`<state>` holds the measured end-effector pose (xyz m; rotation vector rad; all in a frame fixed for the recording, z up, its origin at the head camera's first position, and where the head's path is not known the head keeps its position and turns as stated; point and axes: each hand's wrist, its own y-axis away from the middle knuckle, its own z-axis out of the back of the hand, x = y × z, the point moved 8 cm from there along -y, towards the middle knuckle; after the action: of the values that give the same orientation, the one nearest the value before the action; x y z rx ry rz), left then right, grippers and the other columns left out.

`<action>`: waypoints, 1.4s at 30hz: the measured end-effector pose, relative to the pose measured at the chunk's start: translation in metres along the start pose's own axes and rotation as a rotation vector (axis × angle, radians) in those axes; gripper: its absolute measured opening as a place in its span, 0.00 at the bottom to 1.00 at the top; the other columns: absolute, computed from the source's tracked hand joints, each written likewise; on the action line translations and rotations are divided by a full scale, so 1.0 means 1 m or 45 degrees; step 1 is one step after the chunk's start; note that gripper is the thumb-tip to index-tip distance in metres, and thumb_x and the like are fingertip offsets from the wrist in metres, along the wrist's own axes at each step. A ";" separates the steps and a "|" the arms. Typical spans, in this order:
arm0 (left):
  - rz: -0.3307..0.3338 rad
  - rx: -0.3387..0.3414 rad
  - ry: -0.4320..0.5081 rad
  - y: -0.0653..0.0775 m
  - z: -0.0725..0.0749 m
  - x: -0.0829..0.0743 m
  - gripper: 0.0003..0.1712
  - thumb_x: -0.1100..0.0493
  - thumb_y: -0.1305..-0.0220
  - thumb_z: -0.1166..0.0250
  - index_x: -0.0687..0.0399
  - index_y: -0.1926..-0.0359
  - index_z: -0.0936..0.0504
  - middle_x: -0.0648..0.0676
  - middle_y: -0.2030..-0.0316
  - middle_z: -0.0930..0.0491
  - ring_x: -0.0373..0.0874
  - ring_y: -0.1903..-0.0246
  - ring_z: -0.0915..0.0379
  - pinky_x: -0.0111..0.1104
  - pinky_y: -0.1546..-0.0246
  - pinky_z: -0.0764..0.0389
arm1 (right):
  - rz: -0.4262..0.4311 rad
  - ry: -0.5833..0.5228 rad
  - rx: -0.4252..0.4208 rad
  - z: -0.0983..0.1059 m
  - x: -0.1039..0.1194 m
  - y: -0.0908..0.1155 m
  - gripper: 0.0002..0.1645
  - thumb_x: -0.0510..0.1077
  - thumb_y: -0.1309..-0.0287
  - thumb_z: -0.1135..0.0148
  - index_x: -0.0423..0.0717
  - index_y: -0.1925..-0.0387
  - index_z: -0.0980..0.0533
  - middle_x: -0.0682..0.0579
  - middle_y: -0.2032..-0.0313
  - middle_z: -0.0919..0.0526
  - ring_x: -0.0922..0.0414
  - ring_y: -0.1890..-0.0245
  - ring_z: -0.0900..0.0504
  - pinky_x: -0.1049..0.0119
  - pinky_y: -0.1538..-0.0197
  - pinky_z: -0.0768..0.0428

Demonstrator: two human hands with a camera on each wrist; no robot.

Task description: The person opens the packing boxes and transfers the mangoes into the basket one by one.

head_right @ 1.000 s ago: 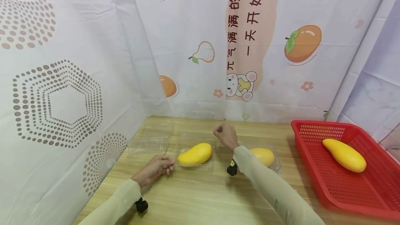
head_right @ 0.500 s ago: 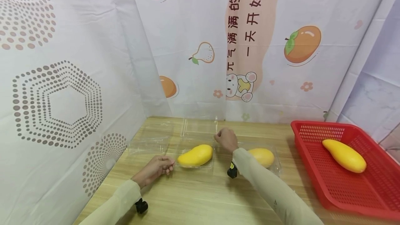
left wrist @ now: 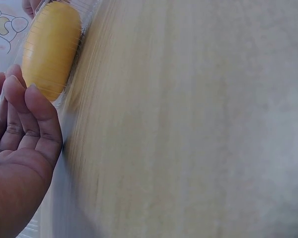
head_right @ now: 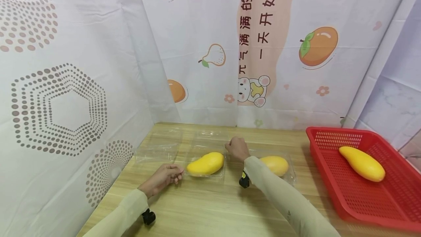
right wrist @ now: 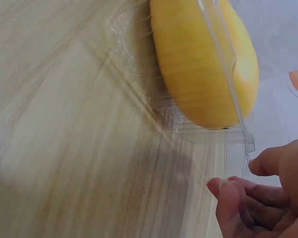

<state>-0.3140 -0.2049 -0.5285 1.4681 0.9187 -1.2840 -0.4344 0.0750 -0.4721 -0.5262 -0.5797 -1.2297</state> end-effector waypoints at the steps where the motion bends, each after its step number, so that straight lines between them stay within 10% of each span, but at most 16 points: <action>1: 0.001 -0.001 -0.001 0.000 0.000 0.000 0.19 0.58 0.28 0.35 0.76 0.52 0.19 0.58 0.66 0.18 0.41 0.68 0.25 0.29 0.67 0.22 | -0.001 -0.003 0.004 0.000 0.000 0.000 0.26 0.43 0.30 0.39 0.36 0.85 0.21 0.55 0.90 0.28 0.62 0.89 0.36 0.72 0.84 0.38; 26: 0.013 -0.004 0.007 0.002 0.001 0.001 0.19 0.59 0.28 0.35 0.76 0.52 0.19 0.55 0.68 0.19 0.41 0.69 0.26 0.29 0.68 0.22 | 0.113 0.083 -0.031 0.000 0.008 0.004 0.33 0.40 0.33 0.40 0.50 0.94 0.38 0.60 0.93 0.42 0.62 0.90 0.42 0.71 0.83 0.41; 42: 0.009 -0.018 -0.002 0.001 0.000 -0.001 0.18 0.60 0.26 0.37 0.76 0.51 0.19 0.56 0.67 0.18 0.40 0.69 0.25 0.28 0.68 0.21 | 0.193 0.148 -0.140 0.016 0.019 0.009 0.27 0.40 0.35 0.34 0.45 0.89 0.30 0.59 0.89 0.38 0.62 0.86 0.41 0.70 0.79 0.40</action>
<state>-0.3132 -0.2051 -0.5275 1.4583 0.9189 -1.2711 -0.4230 0.0744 -0.4486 -0.5767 -0.3683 -1.1436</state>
